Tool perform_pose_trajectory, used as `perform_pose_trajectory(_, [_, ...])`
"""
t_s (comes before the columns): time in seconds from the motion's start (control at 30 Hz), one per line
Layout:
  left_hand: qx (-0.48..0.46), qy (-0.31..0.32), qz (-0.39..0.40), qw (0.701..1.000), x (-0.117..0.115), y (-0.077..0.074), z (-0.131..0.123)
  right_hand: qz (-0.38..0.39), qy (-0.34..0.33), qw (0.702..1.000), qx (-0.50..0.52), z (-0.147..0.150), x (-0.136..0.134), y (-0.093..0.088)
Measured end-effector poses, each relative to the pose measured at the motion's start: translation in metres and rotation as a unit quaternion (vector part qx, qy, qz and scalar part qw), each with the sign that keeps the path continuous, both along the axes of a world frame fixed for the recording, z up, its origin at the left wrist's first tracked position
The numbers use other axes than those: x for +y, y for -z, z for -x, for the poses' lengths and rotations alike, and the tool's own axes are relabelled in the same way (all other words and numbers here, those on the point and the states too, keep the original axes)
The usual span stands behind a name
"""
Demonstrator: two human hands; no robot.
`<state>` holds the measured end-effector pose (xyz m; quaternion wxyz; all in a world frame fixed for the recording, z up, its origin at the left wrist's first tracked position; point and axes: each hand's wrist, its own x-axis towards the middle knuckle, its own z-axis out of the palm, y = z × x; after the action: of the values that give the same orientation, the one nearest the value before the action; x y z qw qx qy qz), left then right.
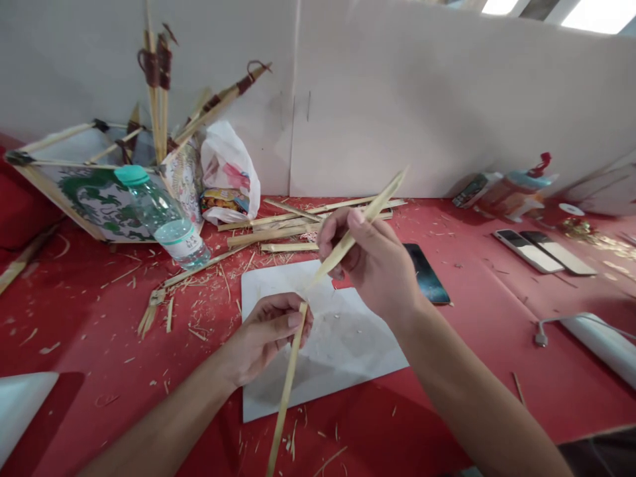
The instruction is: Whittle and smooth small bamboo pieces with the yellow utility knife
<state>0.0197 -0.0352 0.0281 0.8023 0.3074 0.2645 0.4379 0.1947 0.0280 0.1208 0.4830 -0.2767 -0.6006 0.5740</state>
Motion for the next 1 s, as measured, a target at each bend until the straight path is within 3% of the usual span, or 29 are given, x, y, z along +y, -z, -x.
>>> perform_pose_trajectory(0.47, [-0.033,0.041,-0.042,0.998,-0.004,0.011,0.005,-0.036,-0.139,0.988,0.049,-0.002,0.012,0.021])
perform_pose_trajectory(1.0, [-0.021,0.065,-0.050,0.996,-0.003,0.002,0.006,-0.023,-0.147,0.986,0.074,0.001,0.009,0.021])
